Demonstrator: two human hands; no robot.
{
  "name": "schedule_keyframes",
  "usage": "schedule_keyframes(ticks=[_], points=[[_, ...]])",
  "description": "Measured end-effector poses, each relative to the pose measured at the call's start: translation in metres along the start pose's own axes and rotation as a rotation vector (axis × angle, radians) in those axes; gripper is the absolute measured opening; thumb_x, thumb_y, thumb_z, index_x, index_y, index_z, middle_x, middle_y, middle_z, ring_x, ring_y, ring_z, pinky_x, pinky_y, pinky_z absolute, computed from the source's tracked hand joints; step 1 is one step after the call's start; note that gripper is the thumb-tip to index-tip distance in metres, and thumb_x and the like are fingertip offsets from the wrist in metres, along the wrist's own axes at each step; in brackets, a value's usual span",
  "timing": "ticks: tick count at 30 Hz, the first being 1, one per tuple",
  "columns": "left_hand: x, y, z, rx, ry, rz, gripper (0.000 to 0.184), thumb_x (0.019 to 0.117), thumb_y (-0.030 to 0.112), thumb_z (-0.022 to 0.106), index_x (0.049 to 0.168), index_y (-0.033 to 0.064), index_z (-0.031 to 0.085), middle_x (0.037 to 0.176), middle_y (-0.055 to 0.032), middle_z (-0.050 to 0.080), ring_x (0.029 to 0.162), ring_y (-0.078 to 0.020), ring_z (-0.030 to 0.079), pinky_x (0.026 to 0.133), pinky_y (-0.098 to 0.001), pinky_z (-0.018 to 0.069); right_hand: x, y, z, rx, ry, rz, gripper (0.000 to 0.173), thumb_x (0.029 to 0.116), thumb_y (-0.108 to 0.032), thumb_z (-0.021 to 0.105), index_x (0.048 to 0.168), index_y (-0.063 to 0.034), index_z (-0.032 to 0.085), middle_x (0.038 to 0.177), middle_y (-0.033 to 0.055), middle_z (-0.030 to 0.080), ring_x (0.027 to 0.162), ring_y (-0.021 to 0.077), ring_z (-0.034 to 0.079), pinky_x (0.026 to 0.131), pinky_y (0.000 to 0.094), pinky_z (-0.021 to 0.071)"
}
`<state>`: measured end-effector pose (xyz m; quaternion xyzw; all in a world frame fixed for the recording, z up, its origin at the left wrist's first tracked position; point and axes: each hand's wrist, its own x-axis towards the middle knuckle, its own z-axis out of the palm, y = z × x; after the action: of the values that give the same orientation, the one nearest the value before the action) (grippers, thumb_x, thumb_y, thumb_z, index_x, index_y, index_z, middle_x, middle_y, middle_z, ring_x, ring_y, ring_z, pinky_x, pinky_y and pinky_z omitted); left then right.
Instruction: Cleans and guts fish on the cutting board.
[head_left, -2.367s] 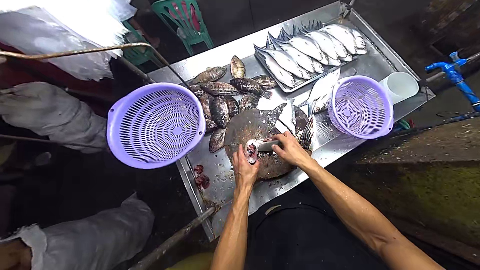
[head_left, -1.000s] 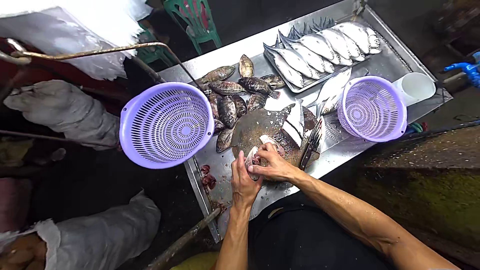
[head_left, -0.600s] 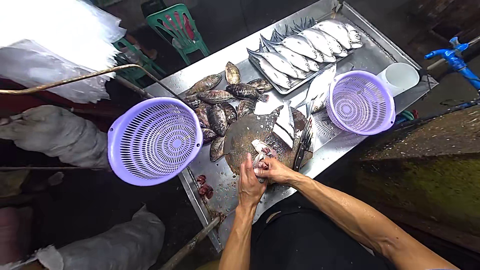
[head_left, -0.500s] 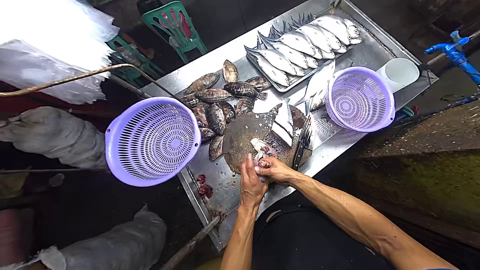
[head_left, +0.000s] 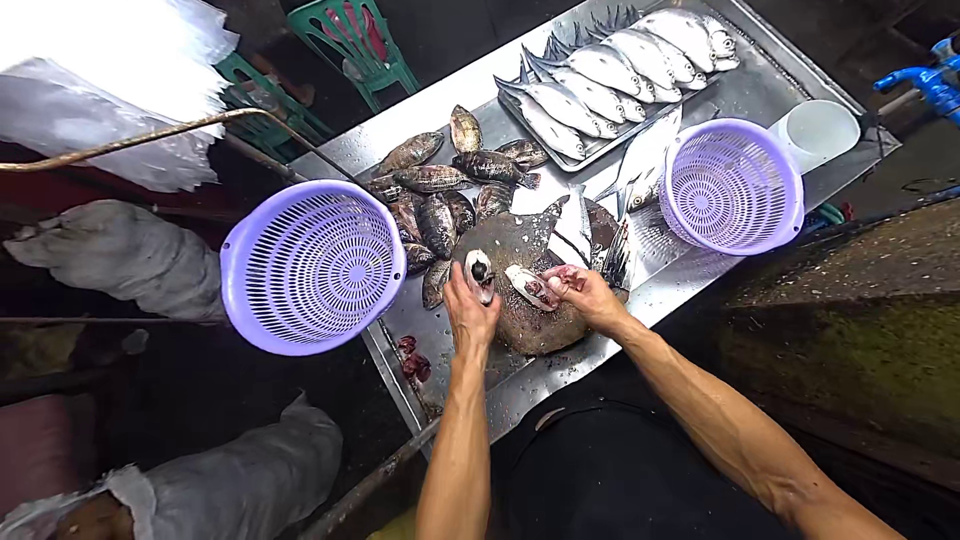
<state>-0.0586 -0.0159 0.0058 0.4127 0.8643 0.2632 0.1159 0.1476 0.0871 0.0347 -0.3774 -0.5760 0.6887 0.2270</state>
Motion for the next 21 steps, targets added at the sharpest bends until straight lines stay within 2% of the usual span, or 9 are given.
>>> schedule_keyframes(ticks=[2,3,5,7,8,10,14,18,21], points=[[0.013,0.001,0.002,0.070,-0.143,0.107,0.100,0.0768,0.036,0.085,0.158,0.0063,0.035,0.154,-0.0292,0.039,0.140,-0.0543,0.037,0.105,-0.0725,0.0376,0.006,0.005,-0.009,-0.129,-0.059,0.073,0.027,0.0944,-0.017,0.071,0.114,0.0006,0.065,0.097,0.0110,0.071,0.084,0.0164,0.070,0.081,0.0365,0.0600],[0.017,0.007,0.005,0.126,-0.226,0.189,0.092,0.0793,0.034,0.083,0.157,0.0105,0.040,0.160,-0.0249,0.034,0.144,-0.0530,0.032,0.106,-0.0736,0.0367,0.007,0.011,-0.011,-0.095,-0.093,0.113,0.031,0.0916,-0.013,0.070,0.118,0.0008,0.063,0.101,0.0126,0.071,0.083,0.0183,0.071,0.079,0.0371,0.0607],[0.025,0.023,0.015,0.243,-0.415,0.397,0.077,0.0810,0.020,0.081,0.151,0.0169,0.050,0.162,-0.0170,0.038,0.149,-0.0486,0.029,0.111,-0.0731,0.0301,0.005,0.022,-0.008,0.146,-0.153,0.193,0.035,0.0906,-0.004,0.063,0.125,0.0014,0.057,0.110,0.0140,0.069,0.084,0.0191,0.069,0.071,0.0339,0.0592],[0.030,0.033,0.032,0.405,-0.599,0.486,0.080,0.0782,0.015,0.081,0.152,0.0244,0.050,0.160,-0.0060,0.043,0.151,-0.0410,0.029,0.115,-0.0731,0.0205,0.000,0.030,-0.003,0.347,-0.166,0.271,0.031,0.0941,-0.005,0.059,0.125,-0.0005,0.055,0.103,0.0111,0.069,0.077,0.0159,0.066,0.063,0.0290,0.0548],[0.032,0.034,0.040,0.462,-0.637,0.480,0.083,0.0780,0.015,0.081,0.153,0.0250,0.048,0.159,-0.0050,0.044,0.149,-0.0397,0.031,0.115,-0.0739,0.0186,0.000,0.032,-0.002,0.361,-0.163,0.308,0.030,0.0955,-0.006,0.060,0.125,-0.0013,0.057,0.096,0.0086,0.068,0.071,0.0138,0.063,0.059,0.0272,0.0523],[0.034,0.033,0.052,0.485,-0.582,0.440,0.076,0.0750,0.017,0.082,0.146,0.0196,0.055,0.146,-0.0091,0.055,0.140,-0.0382,0.044,0.112,-0.0737,0.0236,0.002,0.032,0.001,0.233,-0.153,0.394,0.034,0.0968,-0.010,0.063,0.130,-0.0024,0.058,0.085,0.0048,0.064,0.060,0.0103,0.057,0.053,0.0250,0.0480],[0.021,0.030,0.054,0.502,-0.543,0.391,0.060,0.0748,0.044,0.082,0.126,0.0168,0.066,0.128,-0.0132,0.063,0.128,-0.0370,0.053,0.110,-0.0712,0.0274,0.006,0.031,0.014,0.132,-0.162,0.516,0.047,0.1002,-0.016,0.062,0.145,-0.0066,0.051,0.079,0.0039,0.060,0.054,0.0105,0.054,0.048,0.0249,0.0470],[-0.004,0.017,0.055,0.433,-0.519,0.396,0.044,0.0872,0.033,0.068,0.127,0.0145,0.065,0.124,-0.0125,0.064,0.129,-0.0359,0.053,0.116,-0.0716,0.0168,0.005,0.035,0.028,0.228,-0.198,0.619,0.028,0.1035,-0.018,0.057,0.129,-0.0084,0.051,0.075,0.0032,0.060,0.050,0.0100,0.053,0.043,0.0232,0.0442],[-0.019,0.003,0.064,0.346,-0.382,0.430,0.029,0.0936,0.024,0.059,0.118,0.0091,0.068,0.115,-0.0137,0.067,0.123,-0.0357,0.058,0.116,-0.0711,0.0167,0.007,0.037,0.033,0.254,-0.213,0.715,0.022,0.1040,-0.019,0.057,0.122,-0.0103,0.050,0.070,0.0025,0.058,0.046,0.0091,0.051,0.039,0.0219,0.0410]])
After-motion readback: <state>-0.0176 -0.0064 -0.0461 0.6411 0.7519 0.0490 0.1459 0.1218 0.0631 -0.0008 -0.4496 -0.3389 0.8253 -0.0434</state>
